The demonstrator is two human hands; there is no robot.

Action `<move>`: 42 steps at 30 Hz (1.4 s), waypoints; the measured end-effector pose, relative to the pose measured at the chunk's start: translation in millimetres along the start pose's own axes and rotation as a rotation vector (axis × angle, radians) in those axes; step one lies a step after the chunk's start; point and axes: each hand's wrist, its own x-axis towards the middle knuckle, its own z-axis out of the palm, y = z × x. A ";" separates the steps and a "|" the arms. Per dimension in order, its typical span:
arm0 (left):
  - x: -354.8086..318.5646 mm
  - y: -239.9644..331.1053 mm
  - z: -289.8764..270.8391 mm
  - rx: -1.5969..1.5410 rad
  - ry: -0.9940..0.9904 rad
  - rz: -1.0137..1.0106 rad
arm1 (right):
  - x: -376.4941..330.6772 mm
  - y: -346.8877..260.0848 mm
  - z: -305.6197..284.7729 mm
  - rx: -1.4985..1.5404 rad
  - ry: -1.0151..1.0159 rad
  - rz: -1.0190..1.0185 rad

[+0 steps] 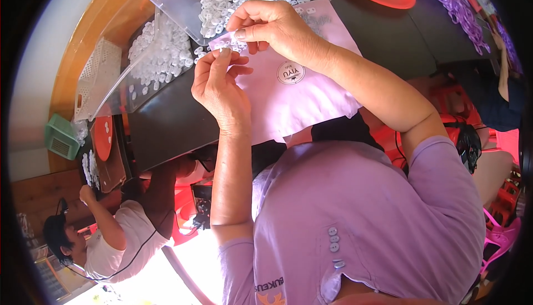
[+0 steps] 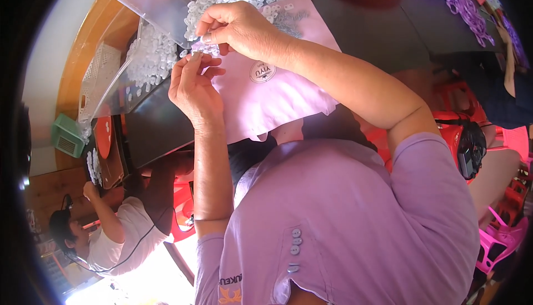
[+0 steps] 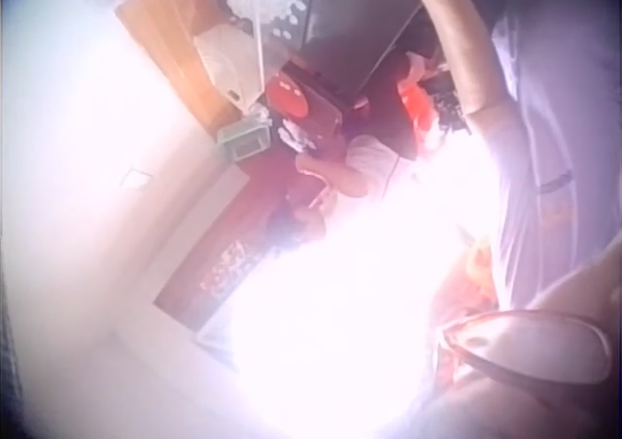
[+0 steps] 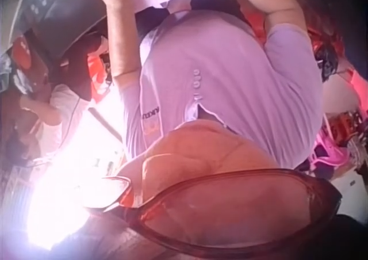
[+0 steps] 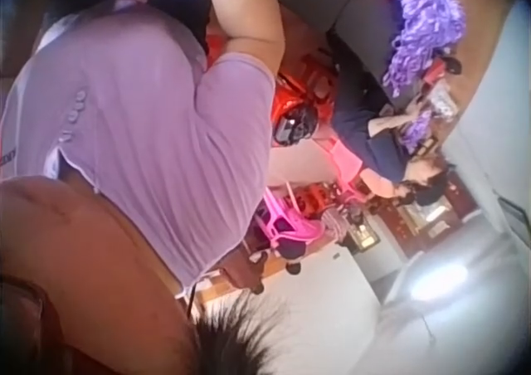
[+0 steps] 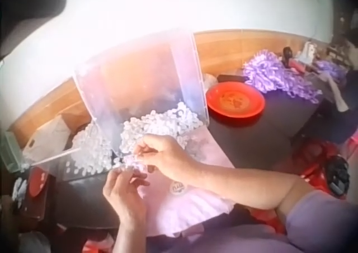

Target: Inspecting and sorting small white plastic components from a container.

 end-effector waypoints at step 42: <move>-1.3 -2.9 -4.8 0.063 -0.016 -0.112 | 8.8 16.4 -8.4 -0.149 0.006 -0.053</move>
